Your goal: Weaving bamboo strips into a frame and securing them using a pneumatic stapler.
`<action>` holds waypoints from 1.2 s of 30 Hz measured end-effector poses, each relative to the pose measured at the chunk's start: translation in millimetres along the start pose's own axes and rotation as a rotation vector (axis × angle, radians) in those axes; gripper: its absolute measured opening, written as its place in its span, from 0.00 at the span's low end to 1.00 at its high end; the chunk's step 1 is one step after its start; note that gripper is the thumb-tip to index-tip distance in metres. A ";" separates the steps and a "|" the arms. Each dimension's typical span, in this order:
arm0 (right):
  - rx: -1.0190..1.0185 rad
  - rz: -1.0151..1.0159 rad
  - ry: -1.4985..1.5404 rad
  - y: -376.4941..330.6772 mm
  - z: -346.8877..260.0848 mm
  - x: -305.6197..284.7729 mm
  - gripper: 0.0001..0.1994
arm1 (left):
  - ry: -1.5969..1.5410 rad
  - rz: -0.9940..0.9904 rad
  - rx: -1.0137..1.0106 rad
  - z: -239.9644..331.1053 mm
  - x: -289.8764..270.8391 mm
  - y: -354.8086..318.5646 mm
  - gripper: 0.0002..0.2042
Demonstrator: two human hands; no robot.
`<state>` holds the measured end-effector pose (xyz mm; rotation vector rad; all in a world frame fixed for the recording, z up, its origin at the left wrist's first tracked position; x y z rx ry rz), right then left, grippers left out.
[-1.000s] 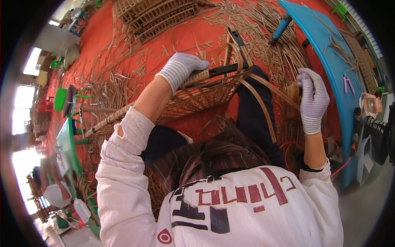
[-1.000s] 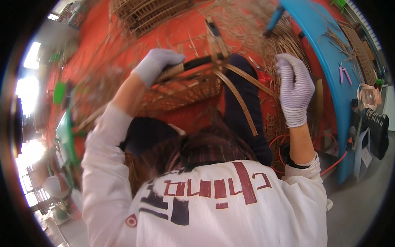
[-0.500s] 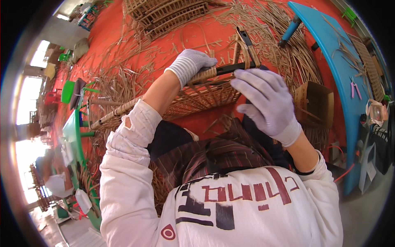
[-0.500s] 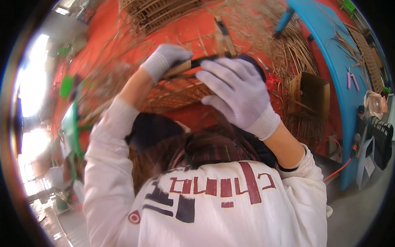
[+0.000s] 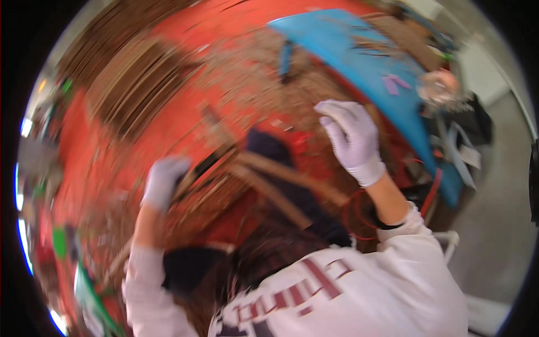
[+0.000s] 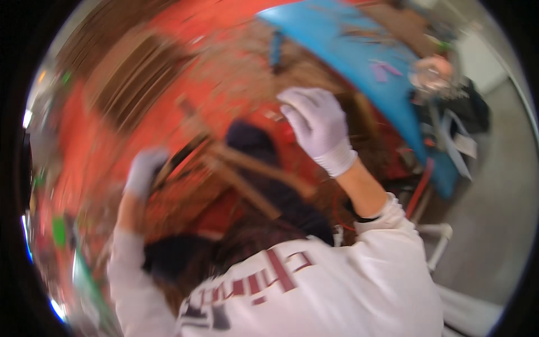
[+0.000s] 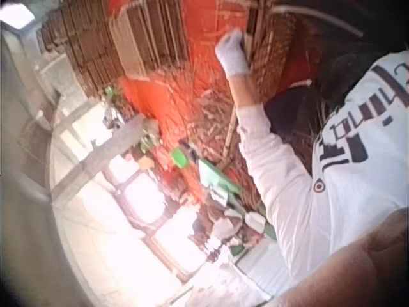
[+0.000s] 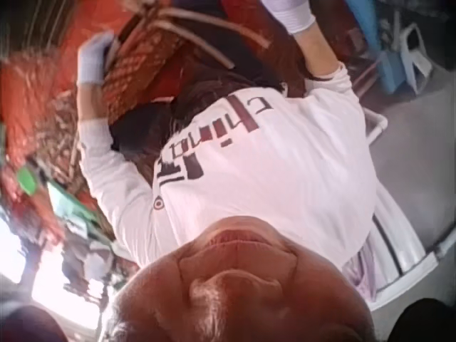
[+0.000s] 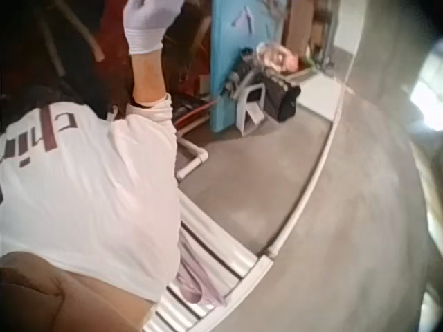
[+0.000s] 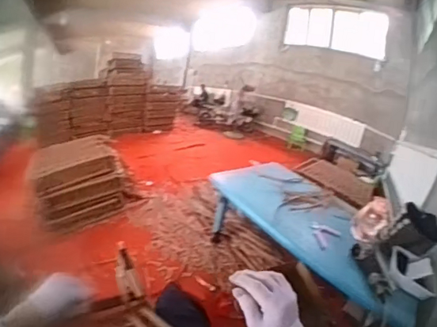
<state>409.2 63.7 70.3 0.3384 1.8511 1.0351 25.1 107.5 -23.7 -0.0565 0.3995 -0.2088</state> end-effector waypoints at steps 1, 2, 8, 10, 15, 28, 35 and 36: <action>0.066 0.028 -0.070 -8.8 32.9 -11.1 0.08 | -0.057 0.121 -0.057 -2.4 -4.3 -1.3 0.13; 0.155 0.056 -0.150 -19.3 66.3 -19.1 0.08 | -0.122 0.137 -0.208 -10.1 -6.0 -0.7 0.11; 0.731 -0.099 -0.623 -100.0 246.8 -73.7 0.17 | -0.010 0.149 -0.315 -20.6 -11.5 -2.2 0.14; 0.882 -0.171 -0.759 -118.9 289.2 -90.1 0.21 | -0.006 0.122 -0.257 -20.6 -9.6 -0.4 0.14; 1.079 -0.340 -1.183 -141.3 359.4 -126.0 0.24 | 0.187 0.099 -0.200 1.2 2.6 1.9 0.14; 0.848 -0.492 -0.960 -170.6 555.4 -172.4 0.26 | 0.080 0.139 -0.211 2.1 3.7 -4.2 0.16; 0.818 0.088 0.057 -59.6 383.0 -224.8 0.15 | 0.117 0.031 -0.389 10.3 11.8 2.5 0.12; 0.912 0.051 0.282 -47.9 348.1 -204.9 0.12 | 0.114 0.003 -0.372 9.5 13.8 5.2 0.13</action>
Point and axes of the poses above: each hand's wrist, its own y-axis towards the middle knuckle, its own x-axis out of the palm, z = x × y, the point moved 8 cm from there along y, towards the middle knuckle, and after that the axes turned 8 degrees about -y, right-handed, at the moved point
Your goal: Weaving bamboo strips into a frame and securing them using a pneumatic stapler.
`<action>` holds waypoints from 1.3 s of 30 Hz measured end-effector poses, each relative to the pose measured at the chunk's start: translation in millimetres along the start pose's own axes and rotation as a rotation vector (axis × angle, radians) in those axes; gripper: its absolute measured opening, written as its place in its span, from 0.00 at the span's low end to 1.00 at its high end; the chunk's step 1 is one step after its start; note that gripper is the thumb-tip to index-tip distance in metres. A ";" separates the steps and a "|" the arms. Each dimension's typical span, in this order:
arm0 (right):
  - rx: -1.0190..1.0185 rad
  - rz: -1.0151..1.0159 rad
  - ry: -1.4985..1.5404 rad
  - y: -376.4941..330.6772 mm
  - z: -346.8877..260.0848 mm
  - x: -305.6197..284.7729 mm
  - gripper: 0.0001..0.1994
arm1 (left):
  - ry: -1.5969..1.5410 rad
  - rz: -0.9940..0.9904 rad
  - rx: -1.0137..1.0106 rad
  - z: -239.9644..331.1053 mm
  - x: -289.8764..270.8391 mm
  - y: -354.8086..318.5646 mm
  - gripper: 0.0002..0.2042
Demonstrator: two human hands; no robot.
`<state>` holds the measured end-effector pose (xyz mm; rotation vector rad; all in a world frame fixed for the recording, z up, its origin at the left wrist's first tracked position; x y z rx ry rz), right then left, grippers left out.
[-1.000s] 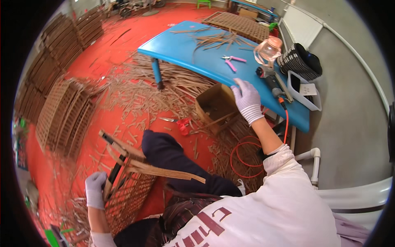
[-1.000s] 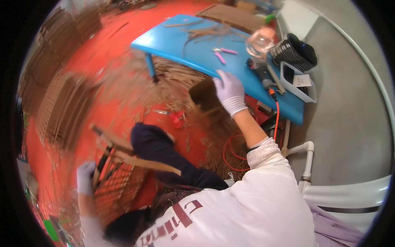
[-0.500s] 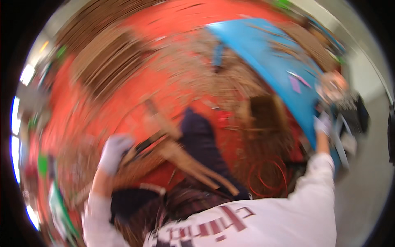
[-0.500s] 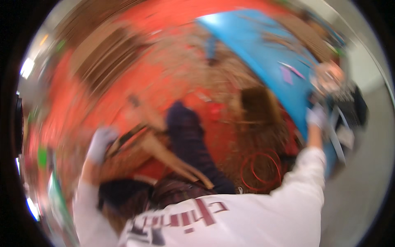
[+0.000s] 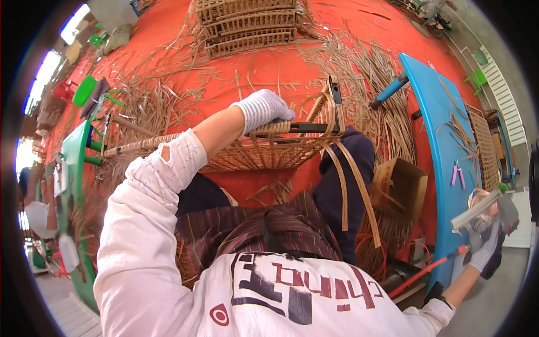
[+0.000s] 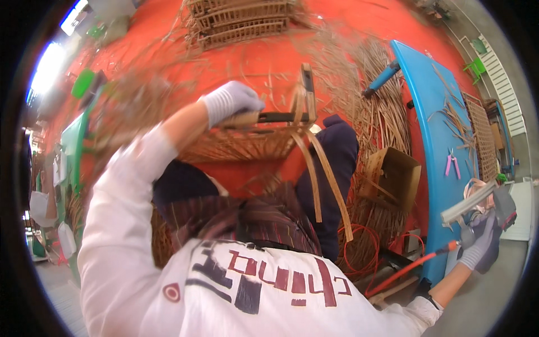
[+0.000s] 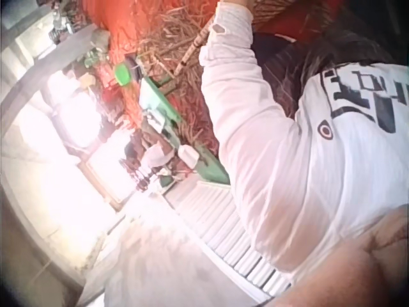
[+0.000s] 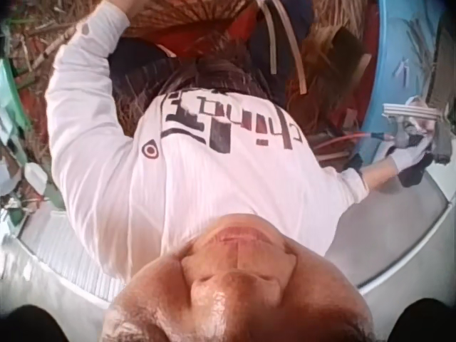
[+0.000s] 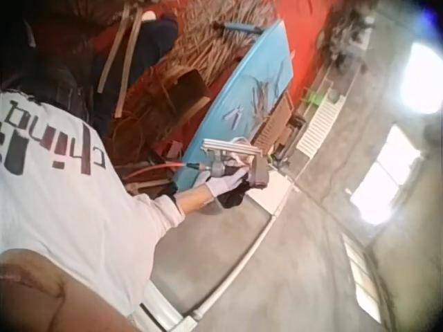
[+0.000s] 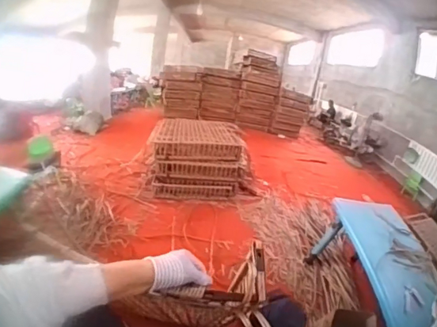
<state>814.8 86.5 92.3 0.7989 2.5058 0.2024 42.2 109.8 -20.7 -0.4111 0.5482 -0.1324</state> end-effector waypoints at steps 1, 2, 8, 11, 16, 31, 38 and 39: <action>0.075 -0.158 0.175 -20.6 -29.5 33.5 0.11 | 0.016 -0.009 -0.067 -6.9 0.6 3.0 0.13; 0.082 -0.265 0.325 -47.2 -58.2 67.0 0.12 | 0.020 -0.014 -0.095 -11.0 0.4 6.4 0.13; -0.121 -0.668 0.291 -186.1 -214.1 212.7 0.12 | 0.492 -0.065 0.028 -10.8 5.5 29.3 0.17; -0.069 -0.888 0.228 -236.5 -263.9 265.9 0.23 | 0.529 -0.155 0.126 -6.2 12.9 28.5 0.19; 0.047 -1.260 -0.040 -291.2 -309.6 330.7 0.11 | 0.638 -0.157 0.080 -2.3 14.6 25.3 0.17; -0.099 -1.425 -0.300 -322.3 -325.1 387.9 0.14 | 0.698 -0.178 0.084 -4.4 21.2 38.4 0.22; -0.013 -1.403 -0.308 -316.9 -314.4 395.5 0.15 | 0.652 -0.201 0.049 -0.7 19.1 28.5 0.23; -0.012 -1.403 -0.307 -316.7 -314.0 396.2 0.15 | 0.673 -0.178 0.063 1.0 17.4 26.5 0.21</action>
Point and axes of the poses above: each hand's wrist, its own y-axis towards the middle knuckle, its own x-axis out of the palm, z = x × y, the point moved 8 cm from there along y, towards the middle knuckle, and after that the axes turned 8 degrees about -y, right-handed, at the moved point
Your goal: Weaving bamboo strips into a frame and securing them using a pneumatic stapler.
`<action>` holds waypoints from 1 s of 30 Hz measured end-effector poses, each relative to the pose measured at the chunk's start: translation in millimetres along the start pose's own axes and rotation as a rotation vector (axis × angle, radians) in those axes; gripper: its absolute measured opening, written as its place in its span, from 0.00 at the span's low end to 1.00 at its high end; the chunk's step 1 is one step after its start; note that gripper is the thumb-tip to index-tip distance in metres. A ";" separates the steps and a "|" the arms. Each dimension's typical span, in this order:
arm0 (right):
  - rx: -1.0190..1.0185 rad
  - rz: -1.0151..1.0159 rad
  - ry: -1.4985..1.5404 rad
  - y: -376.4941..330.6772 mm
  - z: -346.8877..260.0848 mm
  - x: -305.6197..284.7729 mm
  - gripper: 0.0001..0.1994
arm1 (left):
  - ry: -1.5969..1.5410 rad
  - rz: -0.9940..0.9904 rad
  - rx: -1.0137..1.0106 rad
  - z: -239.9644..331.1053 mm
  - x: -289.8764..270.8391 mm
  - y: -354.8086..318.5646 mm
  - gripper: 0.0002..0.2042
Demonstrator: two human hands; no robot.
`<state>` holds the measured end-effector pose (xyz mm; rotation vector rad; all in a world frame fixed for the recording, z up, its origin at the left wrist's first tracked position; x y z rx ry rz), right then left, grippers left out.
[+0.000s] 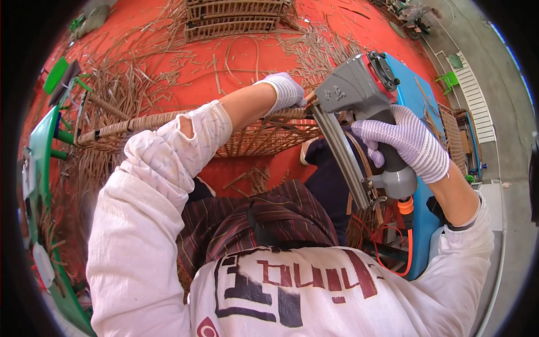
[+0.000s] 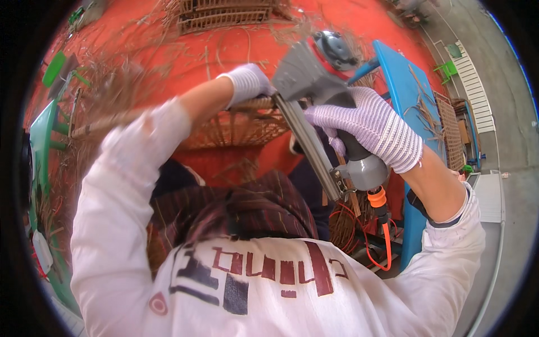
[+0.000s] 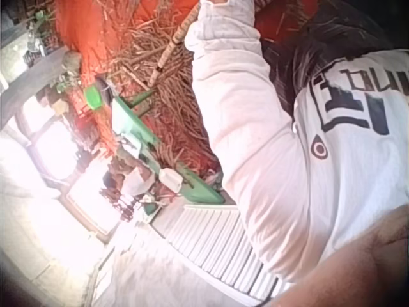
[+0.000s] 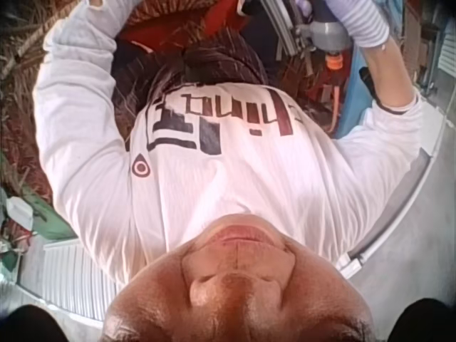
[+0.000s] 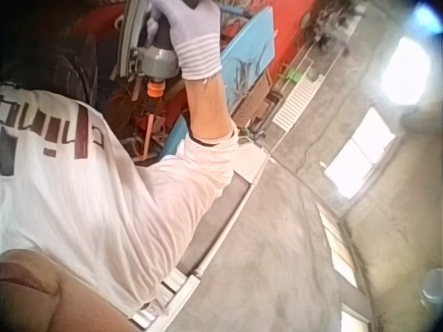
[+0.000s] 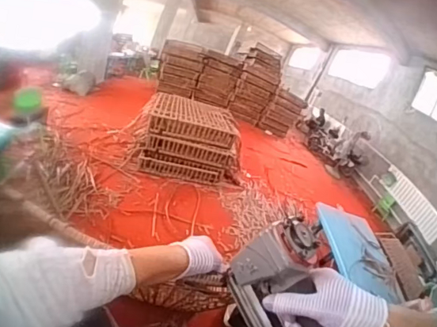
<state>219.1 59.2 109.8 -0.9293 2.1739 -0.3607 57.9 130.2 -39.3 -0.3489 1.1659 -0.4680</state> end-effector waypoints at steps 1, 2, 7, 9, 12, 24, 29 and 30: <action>-0.022 -0.015 -0.018 0.5 -1.6 1.1 0.15 | 0.035 0.031 0.011 1.5 -2.3 -1.6 0.20; -0.015 -0.004 -0.052 0.5 -1.0 0.3 0.16 | 0.022 0.025 0.003 1.7 -1.7 -2.2 0.20; -0.058 -0.003 -0.025 -0.8 -6.3 1.0 0.15 | 0.113 0.050 0.004 1.8 -0.4 4.3 0.17; -0.059 -0.003 -0.027 -0.8 -7.3 1.7 0.15 | 0.109 0.059 -0.009 -0.9 1.2 9.1 0.16; -0.047 -0.010 -0.033 0.4 -7.5 3.5 0.15 | 0.112 0.061 0.013 -3.4 3.5 15.0 0.14; -0.025 -0.015 -0.052 1.6 -6.1 5.0 0.14 | 0.067 0.045 0.035 -8.7 6.5 28.5 0.21; -0.028 -0.028 -0.080 1.9 -6.3 6.5 0.14 | 0.088 0.063 0.031 -5.9 2.7 22.2 0.21; -0.027 -0.028 -0.080 1.5 -5.5 7.0 0.14 | 0.058 0.036 0.012 -6.5 2.7 20.4 0.21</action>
Point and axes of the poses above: each hand's wrist, its own y-axis towards the middle knuckle, its own x-axis out of the palm, z = x × y, the point moved 8 cm from there along y, towards the middle knuckle, and after that the axes turned 8 degrees about -y, right-handed, at the moved point
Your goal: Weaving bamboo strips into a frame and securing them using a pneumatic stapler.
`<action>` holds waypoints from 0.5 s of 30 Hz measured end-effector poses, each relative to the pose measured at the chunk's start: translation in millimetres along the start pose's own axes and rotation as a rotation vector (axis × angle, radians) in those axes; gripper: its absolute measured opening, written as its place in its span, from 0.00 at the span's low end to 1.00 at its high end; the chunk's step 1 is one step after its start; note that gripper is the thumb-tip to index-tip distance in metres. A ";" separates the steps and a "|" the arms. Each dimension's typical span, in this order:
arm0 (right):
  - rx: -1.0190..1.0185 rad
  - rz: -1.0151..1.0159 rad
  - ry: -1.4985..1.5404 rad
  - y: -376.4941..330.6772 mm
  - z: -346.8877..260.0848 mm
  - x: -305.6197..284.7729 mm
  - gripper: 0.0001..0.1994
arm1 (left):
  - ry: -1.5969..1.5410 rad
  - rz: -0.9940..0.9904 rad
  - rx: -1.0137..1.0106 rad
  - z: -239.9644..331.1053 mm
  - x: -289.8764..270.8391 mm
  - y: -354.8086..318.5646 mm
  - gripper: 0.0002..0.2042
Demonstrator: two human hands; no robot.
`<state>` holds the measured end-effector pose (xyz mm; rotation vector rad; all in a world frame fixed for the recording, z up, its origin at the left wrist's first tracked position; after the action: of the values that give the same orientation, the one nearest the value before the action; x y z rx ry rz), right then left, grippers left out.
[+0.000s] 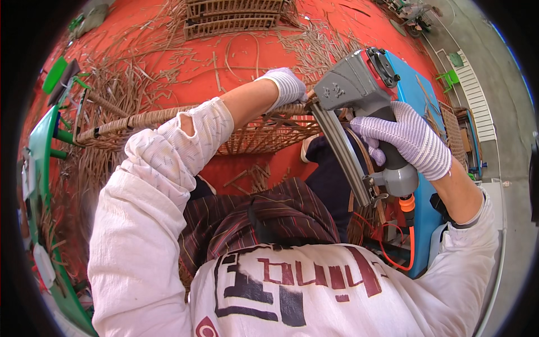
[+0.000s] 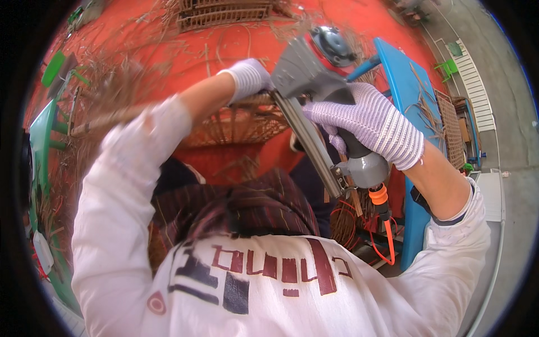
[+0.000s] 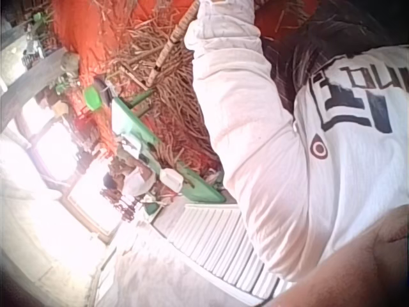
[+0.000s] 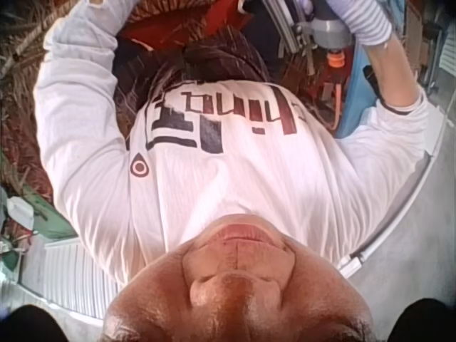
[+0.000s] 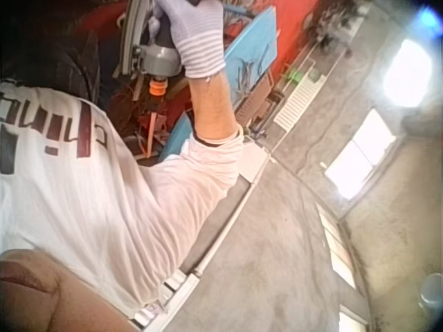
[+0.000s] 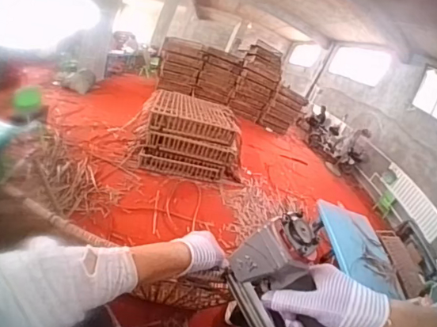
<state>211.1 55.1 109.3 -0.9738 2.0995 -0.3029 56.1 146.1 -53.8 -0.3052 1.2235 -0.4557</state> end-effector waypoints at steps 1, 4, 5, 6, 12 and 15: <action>-0.006 0.007 0.001 -0.4 0.3 -0.1 0.14 | -0.009 -0.021 -0.018 -0.2 -0.4 -2.0 0.22; -0.019 0.012 0.006 -0.8 1.1 0.2 0.14 | 0.106 0.046 -0.034 5.3 -7.0 -7.1 0.13; -0.026 0.011 0.009 -0.5 1.0 -0.1 0.15 | 0.105 0.045 -0.041 6.1 -7.6 -7.7 0.13; -0.025 0.011 0.009 -0.3 1.2 -0.5 0.15 | 0.120 0.038 -0.030 7.4 -7.9 -7.9 0.13; -0.132 0.072 0.015 -13.9 11.6 2.1 0.14 | 0.180 0.067 0.057 6.2 -7.4 -6.2 0.11; -0.327 0.363 -0.424 -35.2 20.2 -1.9 0.21 | 0.101 0.070 0.083 3.8 -8.5 -4.2 0.14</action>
<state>245.8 34.8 114.6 -0.7341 1.9069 0.4101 56.7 146.5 -43.7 -0.1698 1.3062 -0.4642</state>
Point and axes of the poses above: each hand's wrist, its own y-axis towards the middle knuckle, its own x-axis out of the palm, z = x × y, the point moved 8 cm from there along y, towards the middle knuckle, and after that the axes turned 8 degrees about -y, right-handed, at the moved point
